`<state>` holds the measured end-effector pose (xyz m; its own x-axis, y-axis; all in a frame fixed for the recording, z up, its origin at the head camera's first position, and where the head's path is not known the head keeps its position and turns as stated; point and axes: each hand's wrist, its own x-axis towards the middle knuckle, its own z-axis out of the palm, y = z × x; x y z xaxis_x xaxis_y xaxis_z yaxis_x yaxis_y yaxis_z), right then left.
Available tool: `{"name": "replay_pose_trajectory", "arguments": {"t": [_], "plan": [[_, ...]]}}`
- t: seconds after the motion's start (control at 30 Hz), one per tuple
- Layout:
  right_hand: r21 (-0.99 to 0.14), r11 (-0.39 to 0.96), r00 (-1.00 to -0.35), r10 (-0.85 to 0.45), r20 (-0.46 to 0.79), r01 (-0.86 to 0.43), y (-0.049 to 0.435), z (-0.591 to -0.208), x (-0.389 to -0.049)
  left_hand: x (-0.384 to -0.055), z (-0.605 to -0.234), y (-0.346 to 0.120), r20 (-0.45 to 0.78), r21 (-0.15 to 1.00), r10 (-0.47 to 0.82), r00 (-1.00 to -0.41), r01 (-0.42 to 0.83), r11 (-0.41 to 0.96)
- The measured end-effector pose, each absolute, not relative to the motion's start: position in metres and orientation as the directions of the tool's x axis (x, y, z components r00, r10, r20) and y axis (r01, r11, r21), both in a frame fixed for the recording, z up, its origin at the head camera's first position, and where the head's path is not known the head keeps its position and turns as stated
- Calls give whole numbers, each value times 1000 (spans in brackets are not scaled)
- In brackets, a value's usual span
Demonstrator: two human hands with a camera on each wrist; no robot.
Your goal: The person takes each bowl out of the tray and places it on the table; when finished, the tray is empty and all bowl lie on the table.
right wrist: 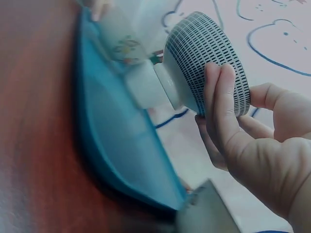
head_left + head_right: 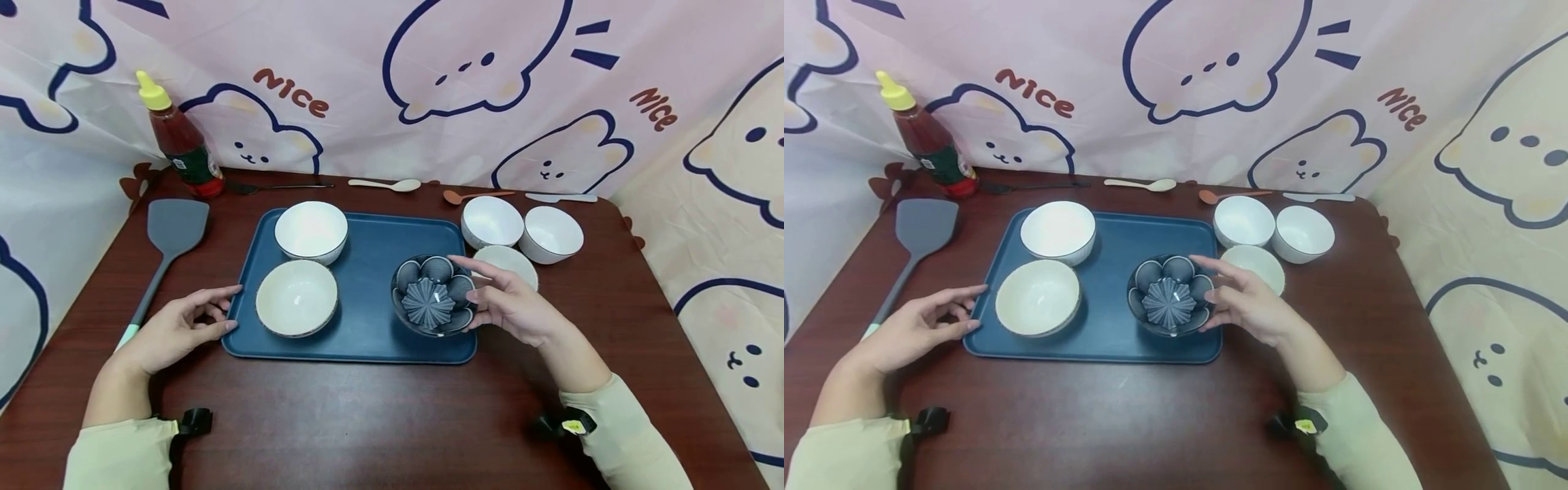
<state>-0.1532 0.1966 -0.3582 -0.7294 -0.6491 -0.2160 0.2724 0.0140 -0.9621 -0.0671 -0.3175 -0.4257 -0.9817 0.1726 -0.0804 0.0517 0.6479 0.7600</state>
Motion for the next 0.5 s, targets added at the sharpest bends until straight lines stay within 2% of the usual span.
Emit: {"name": "replay_pose_trajectory", "arguments": {"t": [0.5], "plan": [[-978, -128, -786, -616, -53, 166, 257, -329, -152, -67, -427, -319, -81, 762, 169, -982, 49, 646]]}}
